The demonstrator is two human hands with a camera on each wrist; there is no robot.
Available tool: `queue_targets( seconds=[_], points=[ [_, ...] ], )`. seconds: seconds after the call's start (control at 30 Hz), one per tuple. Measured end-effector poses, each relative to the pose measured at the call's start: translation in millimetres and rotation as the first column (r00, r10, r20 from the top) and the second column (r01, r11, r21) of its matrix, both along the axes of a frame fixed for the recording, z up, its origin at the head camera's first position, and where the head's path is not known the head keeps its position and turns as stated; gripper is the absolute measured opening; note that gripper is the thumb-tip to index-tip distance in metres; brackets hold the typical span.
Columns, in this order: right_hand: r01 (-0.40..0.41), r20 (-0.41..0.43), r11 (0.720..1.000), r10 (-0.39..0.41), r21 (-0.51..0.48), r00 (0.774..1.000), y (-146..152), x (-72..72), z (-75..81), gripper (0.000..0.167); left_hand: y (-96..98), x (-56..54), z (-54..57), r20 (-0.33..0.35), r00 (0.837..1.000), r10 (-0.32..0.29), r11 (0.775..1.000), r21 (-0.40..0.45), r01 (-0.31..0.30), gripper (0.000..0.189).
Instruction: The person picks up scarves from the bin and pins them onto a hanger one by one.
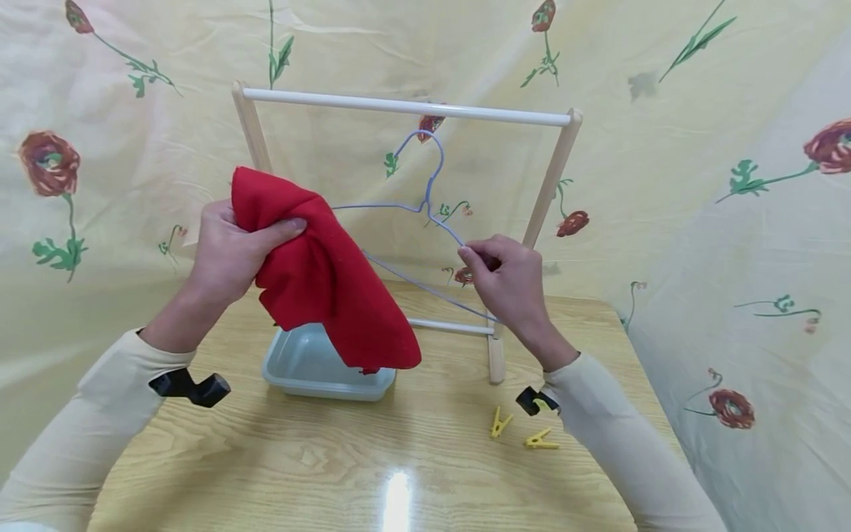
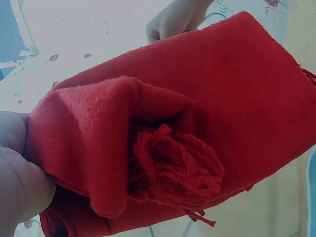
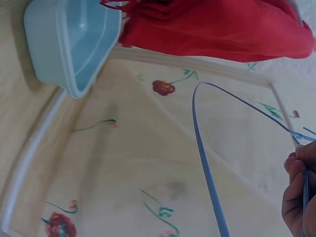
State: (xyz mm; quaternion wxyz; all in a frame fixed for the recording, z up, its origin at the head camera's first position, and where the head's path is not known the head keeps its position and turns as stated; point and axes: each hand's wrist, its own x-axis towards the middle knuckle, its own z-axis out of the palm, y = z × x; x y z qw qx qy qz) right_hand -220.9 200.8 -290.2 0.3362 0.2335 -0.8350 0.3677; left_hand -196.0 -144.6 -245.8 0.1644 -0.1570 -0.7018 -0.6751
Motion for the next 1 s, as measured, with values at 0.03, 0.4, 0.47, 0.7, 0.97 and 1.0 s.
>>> queue_targets(
  seconds=[0.03, 0.4, 0.47, 0.7, 0.97, 1.0],
  points=[
    [-0.003, 0.007, 1.0, 0.003, -0.002, 1.0, 0.0, -0.3, -3.6, 0.007, 1.3, 0.0, -0.1, -0.007, 1.0, -0.007, 1.0, 0.007, 0.007, 0.033],
    [-0.076, 0.062, 0.997, 0.078, -0.031, 0.995, -7.5, -2.2, -34.4, 0.008, 17.1, -2.4, -5.4, -0.026, 0.996, -0.08, 0.996, 0.04, 0.081, 0.031],
    [-0.091, 0.084, 0.995, 0.094, -0.034, 0.992, -8.5, -1.8, -38.8, 0.009, 19.6, -3.8, -7.3, -0.046, 0.995, -0.09, 0.995, 0.039, 0.092, 0.031],
    [-0.087, 0.125, 0.995, 0.092, -0.049, 0.988, -13.4, -2.9, -52.0, 0.009, 27.9, -6.9, -8.8, -0.113, 0.987, -0.114, 0.991, 0.056, 0.12, 0.03],
    [-0.118, 0.164, 0.991, 0.127, -0.063, 0.978, -18.7, -1.9, -62.2, 0.008, 38.3, -10.0, -7.7, -0.169, 0.972, -0.162, 0.979, 0.099, 0.181, 0.029],
    [-0.12, 0.174, 0.991, 0.13, -0.066, 0.976, -18.8, -1.7, -63.4, 0.009, 39.7, -10.7, -7.9, -0.176, 0.97, -0.165, 0.977, 0.103, 0.185, 0.029]
  ],
)
